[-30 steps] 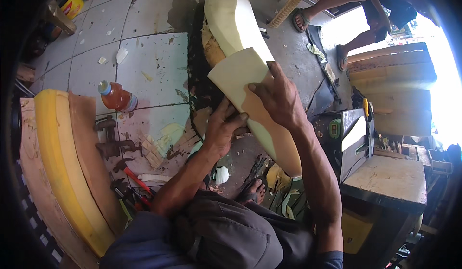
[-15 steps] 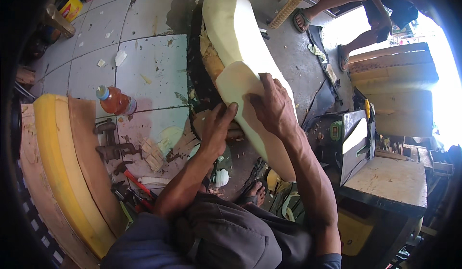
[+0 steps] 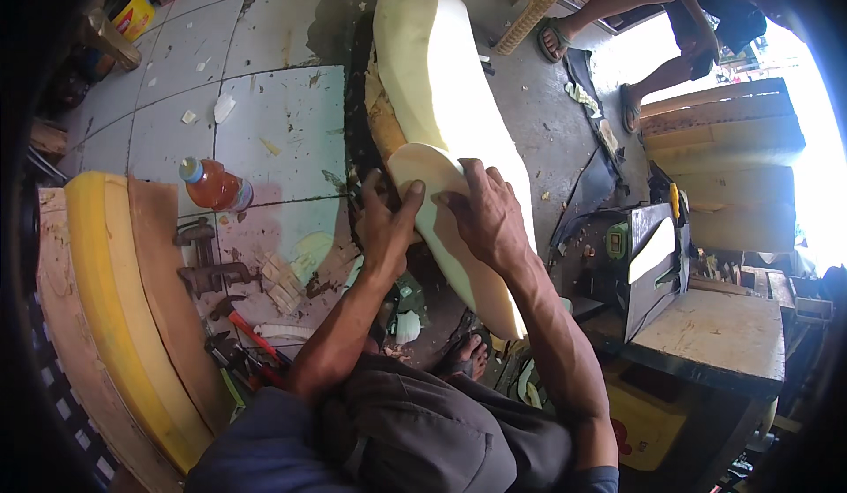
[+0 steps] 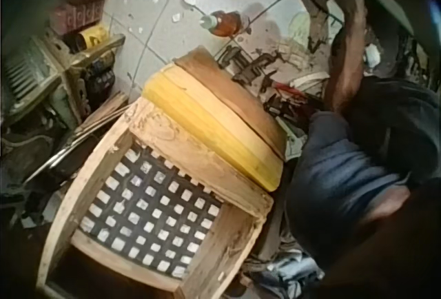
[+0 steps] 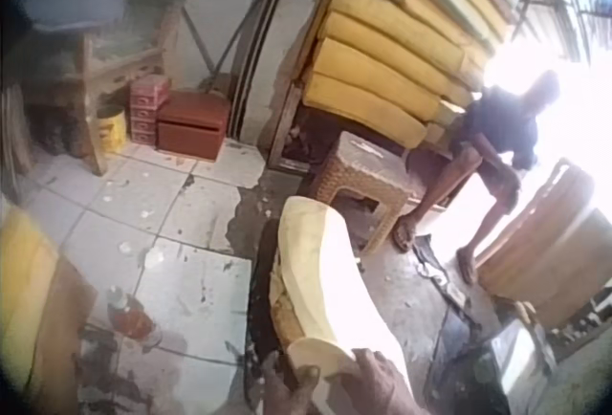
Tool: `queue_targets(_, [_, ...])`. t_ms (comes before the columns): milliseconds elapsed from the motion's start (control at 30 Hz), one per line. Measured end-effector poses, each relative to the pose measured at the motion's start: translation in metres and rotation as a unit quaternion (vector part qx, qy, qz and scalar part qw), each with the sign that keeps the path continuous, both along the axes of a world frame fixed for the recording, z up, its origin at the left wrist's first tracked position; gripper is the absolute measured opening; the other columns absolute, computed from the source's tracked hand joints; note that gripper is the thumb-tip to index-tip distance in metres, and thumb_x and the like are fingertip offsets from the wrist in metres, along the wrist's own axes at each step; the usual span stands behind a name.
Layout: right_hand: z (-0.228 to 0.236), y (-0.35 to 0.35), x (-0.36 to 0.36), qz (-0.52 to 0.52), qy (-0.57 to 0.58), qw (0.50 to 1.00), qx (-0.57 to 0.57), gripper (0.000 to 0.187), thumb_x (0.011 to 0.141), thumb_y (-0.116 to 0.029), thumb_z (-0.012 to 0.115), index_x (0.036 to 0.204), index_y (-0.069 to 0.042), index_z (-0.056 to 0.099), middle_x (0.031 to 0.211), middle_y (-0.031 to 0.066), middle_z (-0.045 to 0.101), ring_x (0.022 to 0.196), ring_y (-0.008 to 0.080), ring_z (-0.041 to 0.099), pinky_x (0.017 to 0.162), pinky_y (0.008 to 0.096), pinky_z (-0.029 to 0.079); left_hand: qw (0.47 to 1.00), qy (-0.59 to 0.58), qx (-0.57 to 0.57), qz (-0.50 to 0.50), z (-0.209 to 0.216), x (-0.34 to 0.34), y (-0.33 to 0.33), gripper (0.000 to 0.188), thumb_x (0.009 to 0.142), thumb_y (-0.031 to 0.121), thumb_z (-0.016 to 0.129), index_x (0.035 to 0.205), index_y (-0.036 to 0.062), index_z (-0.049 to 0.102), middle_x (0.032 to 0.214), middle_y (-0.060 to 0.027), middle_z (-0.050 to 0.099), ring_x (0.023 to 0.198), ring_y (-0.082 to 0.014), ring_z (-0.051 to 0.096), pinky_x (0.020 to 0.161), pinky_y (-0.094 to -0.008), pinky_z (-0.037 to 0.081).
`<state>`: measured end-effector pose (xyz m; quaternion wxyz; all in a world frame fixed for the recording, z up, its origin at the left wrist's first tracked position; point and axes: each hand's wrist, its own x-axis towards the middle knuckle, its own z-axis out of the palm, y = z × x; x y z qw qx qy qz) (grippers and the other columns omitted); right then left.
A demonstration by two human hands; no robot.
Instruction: The person applies glue from a bottle to the edges of a large white foam piece and attaches a thin foam strip to it. They press the strip firmly to ensure adhesion and then use a knife to trim the excess length of the strip.
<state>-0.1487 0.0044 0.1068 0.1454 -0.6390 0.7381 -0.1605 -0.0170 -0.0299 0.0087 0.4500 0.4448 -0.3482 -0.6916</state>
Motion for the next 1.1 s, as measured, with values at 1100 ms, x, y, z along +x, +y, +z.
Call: queue_targets(1100, [-0.017, 0.036, 0.008, -0.100, 0.032, 0.986, -0.131, 0.063, 0.087, -0.014, 0.077, 0.138, 0.001, 0.044, 0.113, 0.0254, 0.061, 0.105, 0.0433, 0.059, 0.091, 0.0512, 0.047, 0.972, -0.204, -0.111, -0.029, -0.022, -0.003, -0.019, 0.034, 0.102, 0.032, 0.065, 0.109, 0.0009, 0.053, 0.089, -0.0184, 0.067, 0.075, -0.0301, 0.068, 0.070, -0.0424, 0.052])
